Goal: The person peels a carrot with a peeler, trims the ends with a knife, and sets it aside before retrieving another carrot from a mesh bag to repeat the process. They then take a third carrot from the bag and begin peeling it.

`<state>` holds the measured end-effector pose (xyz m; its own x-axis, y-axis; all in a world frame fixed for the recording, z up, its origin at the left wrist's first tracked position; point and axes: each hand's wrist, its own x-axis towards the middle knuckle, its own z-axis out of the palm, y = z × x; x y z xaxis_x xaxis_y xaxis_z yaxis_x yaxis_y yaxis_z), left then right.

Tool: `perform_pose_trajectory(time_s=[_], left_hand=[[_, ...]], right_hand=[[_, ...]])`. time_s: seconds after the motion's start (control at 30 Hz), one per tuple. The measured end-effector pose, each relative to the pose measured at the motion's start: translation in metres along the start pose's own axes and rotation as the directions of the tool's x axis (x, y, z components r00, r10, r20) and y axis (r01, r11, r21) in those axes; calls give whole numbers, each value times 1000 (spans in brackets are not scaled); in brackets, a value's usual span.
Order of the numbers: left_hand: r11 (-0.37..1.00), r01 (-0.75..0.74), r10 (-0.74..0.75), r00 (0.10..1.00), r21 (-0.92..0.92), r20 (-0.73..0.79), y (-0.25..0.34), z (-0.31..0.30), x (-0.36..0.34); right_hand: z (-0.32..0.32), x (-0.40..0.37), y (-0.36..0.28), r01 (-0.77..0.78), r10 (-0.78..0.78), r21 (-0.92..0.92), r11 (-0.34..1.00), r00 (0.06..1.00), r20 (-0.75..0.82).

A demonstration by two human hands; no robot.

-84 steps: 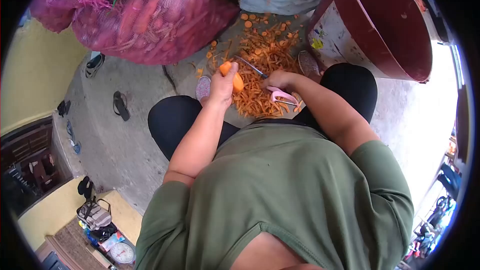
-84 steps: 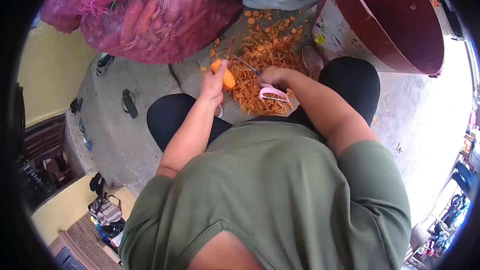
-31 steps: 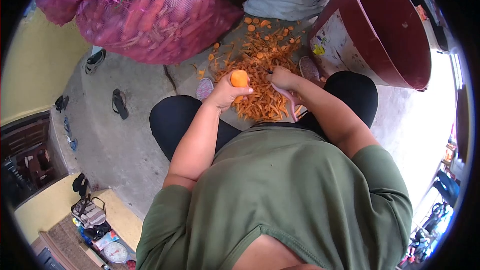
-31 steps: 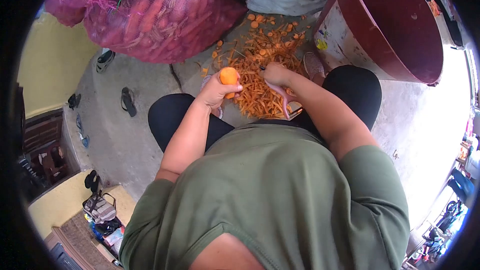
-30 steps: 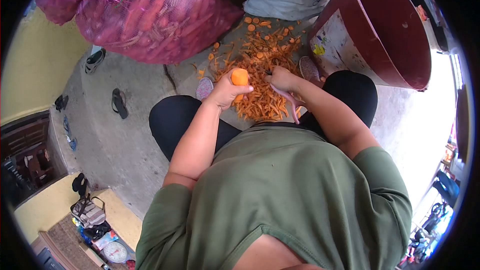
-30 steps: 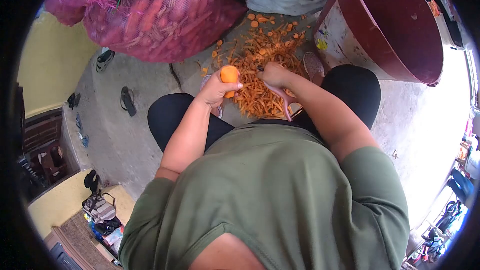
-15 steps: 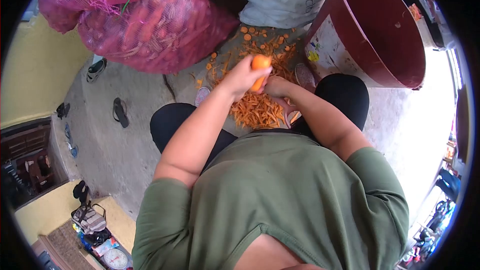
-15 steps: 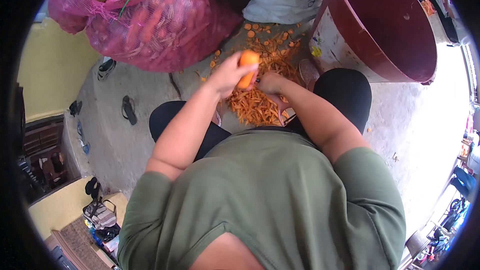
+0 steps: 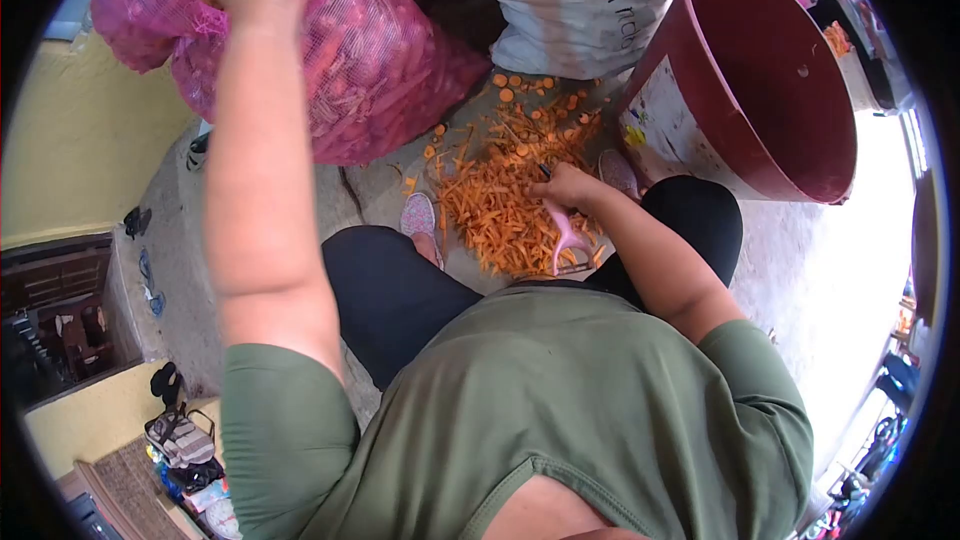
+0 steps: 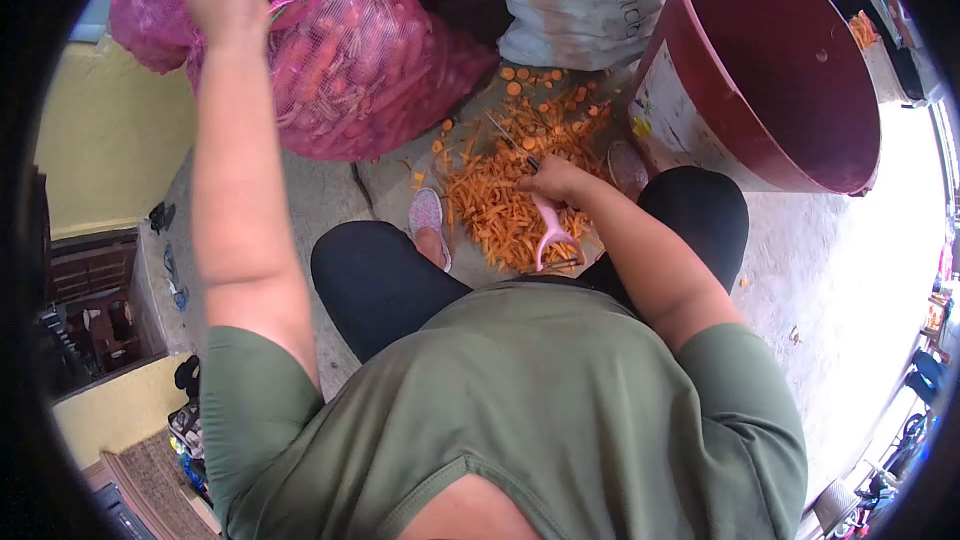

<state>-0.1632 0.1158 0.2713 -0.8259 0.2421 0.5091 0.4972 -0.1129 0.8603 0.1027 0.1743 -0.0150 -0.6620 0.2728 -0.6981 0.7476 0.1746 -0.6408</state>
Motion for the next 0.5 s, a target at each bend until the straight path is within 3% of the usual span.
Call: perform_pose_trajectory(time_s=[0.03, 0.07, 0.1, 0.13, 0.17, 0.23, 0.27, 0.37, 0.4, 0.5], left_hand=[[984, 101, -104, 995, -145, -11, -49, -25, 59], [994, 104, -106, 991, 32, 83, -79, -44, 98], [791, -107, -35, 975, 603, 219, -95, -55, 119], [394, -274, -58, 945, 877, 321, -87, -56, 121], [-97, -408, -129, 910, 908, 395, -80, -57, 122], [-224, -352, -10, 933, 909, 359, -132, -83, 158], [-308, -332, -35, 940, 892, 338, -142, -91, 165], [-317, -271, -49, 962, 909, 270, -108, -75, 125], [-371, -264, -11, 960, 890, 280, -114, -75, 129], [-420, -262, -85, 965, 869, 250, -80, -63, 110]], right_hand=[[0, -3, -3, -20, 20, 14, 1000, 1000, 7], [1, -5, -8, -41, 40, 30, 999, 999, 14], [2, -5, -12, -60, 60, 45, 997, 998, 20], [3, -3, -15, -68, 67, 18, 998, 997, 41], [3, 0, -17, -46, 46, 0, 999, 996, 73], [6, 5, -17, -5, 9, -31, 1000, 990, 137], [9, 6, -16, 101, -92, -77, 992, 990, 106], [8, 8, -23, 43, -34, -54, 998, 987, 158], [9, 9, -23, 76, -65, -66, 995, 986, 150], [10, 14, -20, 114, -100, -90, 989, 984, 146]])
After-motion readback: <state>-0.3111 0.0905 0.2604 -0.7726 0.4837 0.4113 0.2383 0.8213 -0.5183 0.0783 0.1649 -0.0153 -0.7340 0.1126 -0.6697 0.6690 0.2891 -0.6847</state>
